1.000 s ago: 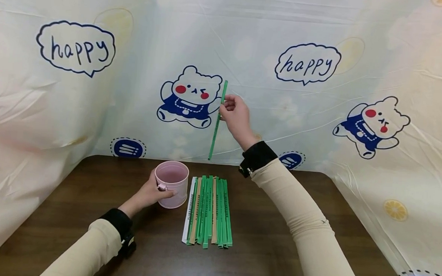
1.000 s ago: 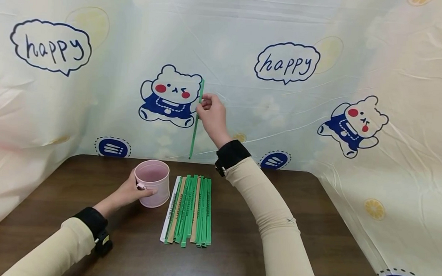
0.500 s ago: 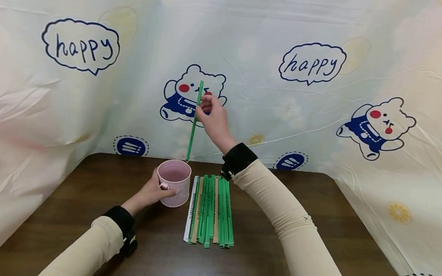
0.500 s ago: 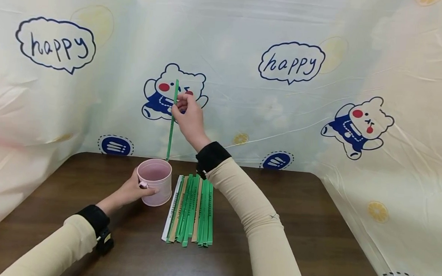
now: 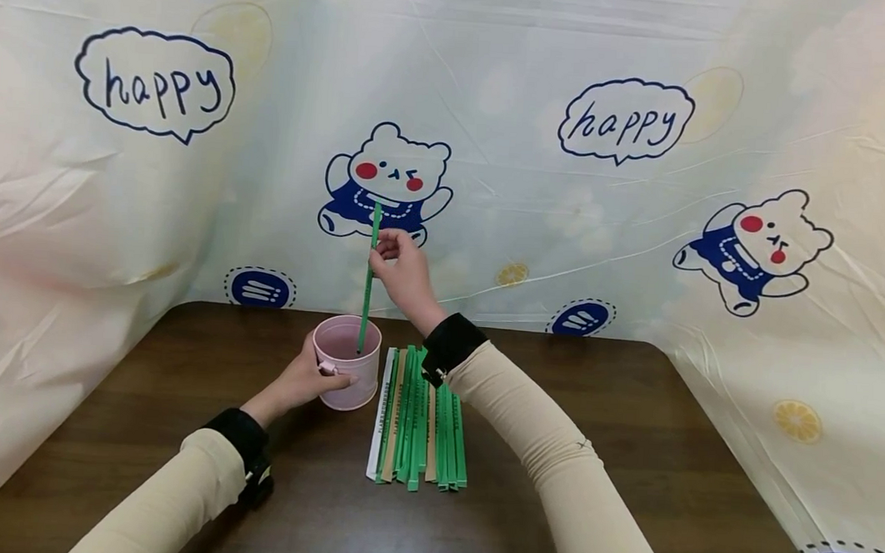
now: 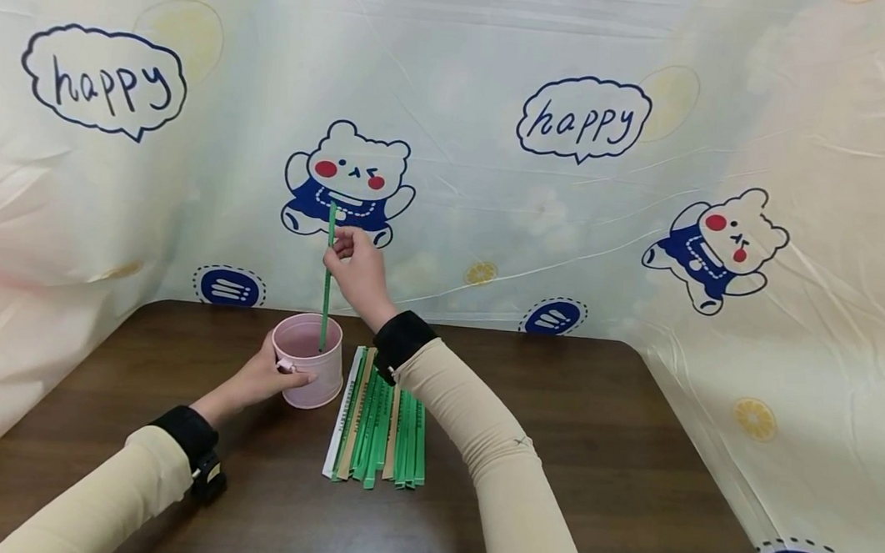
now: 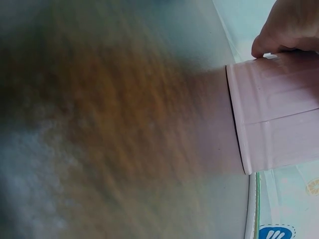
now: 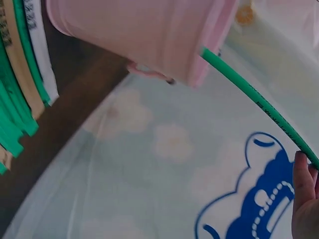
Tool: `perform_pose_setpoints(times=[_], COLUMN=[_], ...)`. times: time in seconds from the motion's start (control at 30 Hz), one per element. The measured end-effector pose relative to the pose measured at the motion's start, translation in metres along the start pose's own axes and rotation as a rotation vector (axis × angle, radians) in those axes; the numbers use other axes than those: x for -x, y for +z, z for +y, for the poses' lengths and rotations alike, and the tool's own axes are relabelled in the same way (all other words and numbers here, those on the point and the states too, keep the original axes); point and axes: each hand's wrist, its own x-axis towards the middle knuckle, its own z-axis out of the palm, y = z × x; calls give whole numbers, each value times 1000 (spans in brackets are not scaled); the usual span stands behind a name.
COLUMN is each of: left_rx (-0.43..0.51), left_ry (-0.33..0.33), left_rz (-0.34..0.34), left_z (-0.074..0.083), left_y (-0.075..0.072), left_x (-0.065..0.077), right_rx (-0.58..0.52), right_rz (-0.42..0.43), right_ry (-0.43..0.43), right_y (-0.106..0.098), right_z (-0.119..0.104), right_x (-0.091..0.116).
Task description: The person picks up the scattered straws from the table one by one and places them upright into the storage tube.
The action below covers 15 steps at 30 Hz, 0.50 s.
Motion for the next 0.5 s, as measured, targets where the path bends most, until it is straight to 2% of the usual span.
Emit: perform_pose_setpoints(times=[0.27, 0.5], left_rx=[-21, -12], left_ry=[-16, -7], left_rz=[-6, -9], left_z=[0, 3], left_y=[-1, -1], left_x=[2, 3], right_rx=[38, 65], right_rz=[-56, -59], right_ry=[26, 41], right_y=[14, 20], right_z=[23, 37], right_x=[19, 26])
